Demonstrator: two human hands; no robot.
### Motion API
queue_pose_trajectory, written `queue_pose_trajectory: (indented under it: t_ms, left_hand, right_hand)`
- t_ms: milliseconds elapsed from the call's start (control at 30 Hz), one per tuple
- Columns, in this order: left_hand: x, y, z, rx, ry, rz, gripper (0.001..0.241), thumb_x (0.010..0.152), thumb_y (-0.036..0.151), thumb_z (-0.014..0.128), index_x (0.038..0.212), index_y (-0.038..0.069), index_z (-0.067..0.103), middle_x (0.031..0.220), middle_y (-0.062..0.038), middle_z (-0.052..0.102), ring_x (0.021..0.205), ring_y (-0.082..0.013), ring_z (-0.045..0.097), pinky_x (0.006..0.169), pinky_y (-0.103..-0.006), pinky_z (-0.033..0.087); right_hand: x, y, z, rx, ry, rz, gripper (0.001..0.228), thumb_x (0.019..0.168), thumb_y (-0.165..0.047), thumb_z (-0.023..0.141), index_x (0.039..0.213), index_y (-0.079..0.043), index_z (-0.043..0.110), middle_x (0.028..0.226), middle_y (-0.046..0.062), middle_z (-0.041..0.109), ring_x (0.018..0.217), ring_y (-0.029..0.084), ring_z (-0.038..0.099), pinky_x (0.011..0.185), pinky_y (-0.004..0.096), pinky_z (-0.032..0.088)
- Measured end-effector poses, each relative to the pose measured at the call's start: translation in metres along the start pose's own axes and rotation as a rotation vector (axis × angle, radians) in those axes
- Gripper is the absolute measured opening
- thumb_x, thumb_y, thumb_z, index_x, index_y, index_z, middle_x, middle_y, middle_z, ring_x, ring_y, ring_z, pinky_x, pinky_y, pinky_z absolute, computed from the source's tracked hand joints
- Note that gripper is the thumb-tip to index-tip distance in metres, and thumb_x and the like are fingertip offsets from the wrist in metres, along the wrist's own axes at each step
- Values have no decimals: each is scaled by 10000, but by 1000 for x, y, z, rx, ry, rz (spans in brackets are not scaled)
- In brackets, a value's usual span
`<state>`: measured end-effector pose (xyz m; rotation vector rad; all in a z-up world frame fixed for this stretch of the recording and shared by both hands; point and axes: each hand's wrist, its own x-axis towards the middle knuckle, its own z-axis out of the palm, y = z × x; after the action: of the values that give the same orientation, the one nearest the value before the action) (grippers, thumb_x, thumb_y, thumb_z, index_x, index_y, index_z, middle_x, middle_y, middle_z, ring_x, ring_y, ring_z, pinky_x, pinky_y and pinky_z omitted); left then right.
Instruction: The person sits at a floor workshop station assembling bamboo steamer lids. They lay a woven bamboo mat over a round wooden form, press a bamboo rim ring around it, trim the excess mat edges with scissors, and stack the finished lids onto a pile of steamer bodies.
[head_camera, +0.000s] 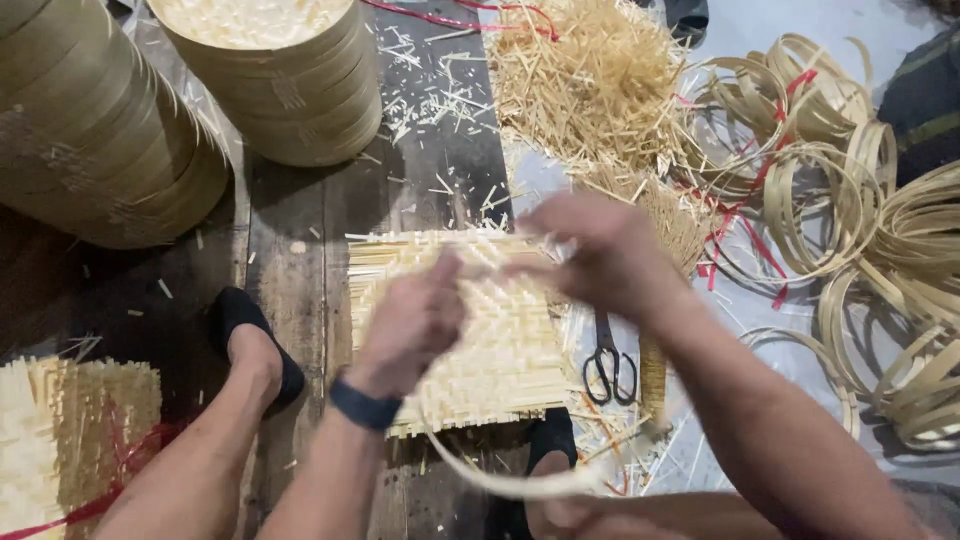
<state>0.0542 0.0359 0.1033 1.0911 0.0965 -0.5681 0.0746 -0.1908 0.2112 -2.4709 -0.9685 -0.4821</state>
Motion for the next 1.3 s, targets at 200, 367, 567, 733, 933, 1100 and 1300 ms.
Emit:
queue_pose_trajectory:
  t_ms: [200, 367, 567, 733, 933, 1100, 1300]
  left_hand:
    - [13, -6, -65, -687, 100, 475, 325, 1041, 377, 543, 1040, 78, 670, 662, 24, 507, 567, -82, 458, 490, -237, 361]
    - [16, 13, -77, -602, 282, 349, 306, 996, 291, 507, 908, 23, 627, 696, -39, 586, 594, -123, 539, 495, -261, 431]
    - [25, 6, -110, -627, 204, 269, 315, 1021, 283, 650, 771, 116, 558, 550, 56, 439, 421, -59, 361, 355, -219, 277]
    - [26, -15, -115, -759, 218, 311, 339, 1045, 346, 590, 799, 111, 588, 596, 36, 473, 463, -76, 397, 393, -223, 314]
    - [41, -49, -130, -842, 250, 222, 326, 1049, 342, 588, 817, 112, 599, 591, 32, 450, 469, -87, 399, 390, -237, 320]
    - [45, -88, -108, -715, 534, 284, 262, 1002, 404, 565, 1023, 202, 730, 552, 55, 414, 436, -64, 373, 358, -211, 304]
    - [71, -196, -193, 538, 986, 377, 237, 889, 259, 764, 1076, 117, 795, 826, -59, 750, 664, -154, 647, 584, -310, 537]
  right_hand:
    - [-60, 100, 19, 1242, 273, 768, 454, 1034, -402, 583, 1304, -41, 635, 855, 24, 658, 745, 147, 628, 668, 309, 537]
    - [-79, 100, 44, 1476, 306, 765, 456, 1110, -419, 578, 1340, -26, 607, 685, -56, 433, 564, 65, 373, 507, 236, 333]
    - [-64, 77, 61, 1319, 181, 917, 455, 1049, -438, 552, 1234, -30, 635, 638, -70, 380, 512, 58, 319, 466, 239, 299]
    - [-99, 105, 107, 1625, 280, 956, 485, 1094, -502, 554, 1087, -22, 627, 648, -60, 415, 559, 89, 403, 518, 261, 383]
    - [-109, 125, 116, 1646, 302, 952, 494, 1101, -468, 604, 1134, 24, 598, 688, -33, 462, 559, 95, 425, 499, 255, 374]
    - [-102, 108, 147, 1088, 278, 1195, 427, 935, -233, 660, 1276, 9, 576, 830, 50, 676, 655, 142, 648, 552, 301, 546]
    - [-168, 145, 227, 445, 100, 1174, 387, 852, -156, 766, 1203, -1, 723, 913, 143, 754, 754, 204, 706, 650, 340, 554]
